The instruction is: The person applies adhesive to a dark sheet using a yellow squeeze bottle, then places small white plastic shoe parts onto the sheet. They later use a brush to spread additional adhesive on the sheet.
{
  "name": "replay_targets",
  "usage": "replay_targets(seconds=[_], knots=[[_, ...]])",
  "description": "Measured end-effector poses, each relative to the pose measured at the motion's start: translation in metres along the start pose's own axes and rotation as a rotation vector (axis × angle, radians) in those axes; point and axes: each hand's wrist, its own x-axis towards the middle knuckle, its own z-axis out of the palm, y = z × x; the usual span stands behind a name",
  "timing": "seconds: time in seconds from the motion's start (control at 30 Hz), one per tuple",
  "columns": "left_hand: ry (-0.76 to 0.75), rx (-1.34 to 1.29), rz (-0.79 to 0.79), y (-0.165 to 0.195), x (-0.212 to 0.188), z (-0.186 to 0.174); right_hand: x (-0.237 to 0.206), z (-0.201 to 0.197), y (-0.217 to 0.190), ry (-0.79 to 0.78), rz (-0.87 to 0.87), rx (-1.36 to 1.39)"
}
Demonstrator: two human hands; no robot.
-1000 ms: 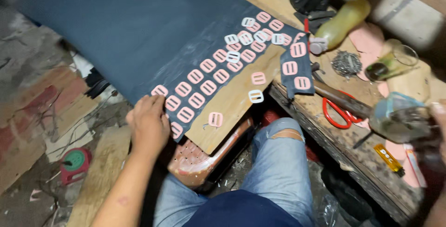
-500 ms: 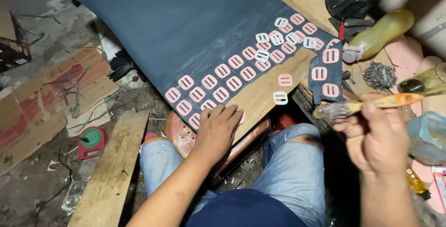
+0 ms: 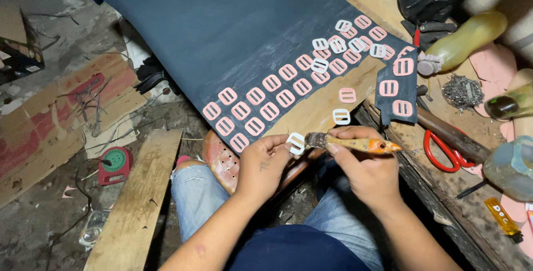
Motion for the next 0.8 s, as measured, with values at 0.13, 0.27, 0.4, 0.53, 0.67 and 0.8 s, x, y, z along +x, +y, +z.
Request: replay_targets(seconds=[0.13,0.27,0.4,0.53,0.67,0.8], knots=[[0.014,-0.069,-0.109,0.003,-0.007,0.004,0.000,0.004,-0.002,-0.023,-0.088,-0.182],[0.050,0.003,-0.014,0.008,-0.009,0.004,-0.002,0.004,-0.006,0.054,-0.183,-0.334],[0.055,-0.043,-0.017,0.011,-0.012,0.007,-0.004,0.007,-0.009,0.151,-0.036,-0.378],[0.046,-0.060,-0.095,0.014,-0.017,0.013,-0.001,0.015,-0.008,0.195,0.106,-0.288],[0.045,-0.057,-0.089,0.015,-0.020,0.014,-0.003,0.022,-0.009,0.184,-0.014,-0.238],[0.014,-0.306,-0.164,0.011,-0.017,0.014,-0.005,0.022,-0.011,0.043,-0.092,-0.191]])
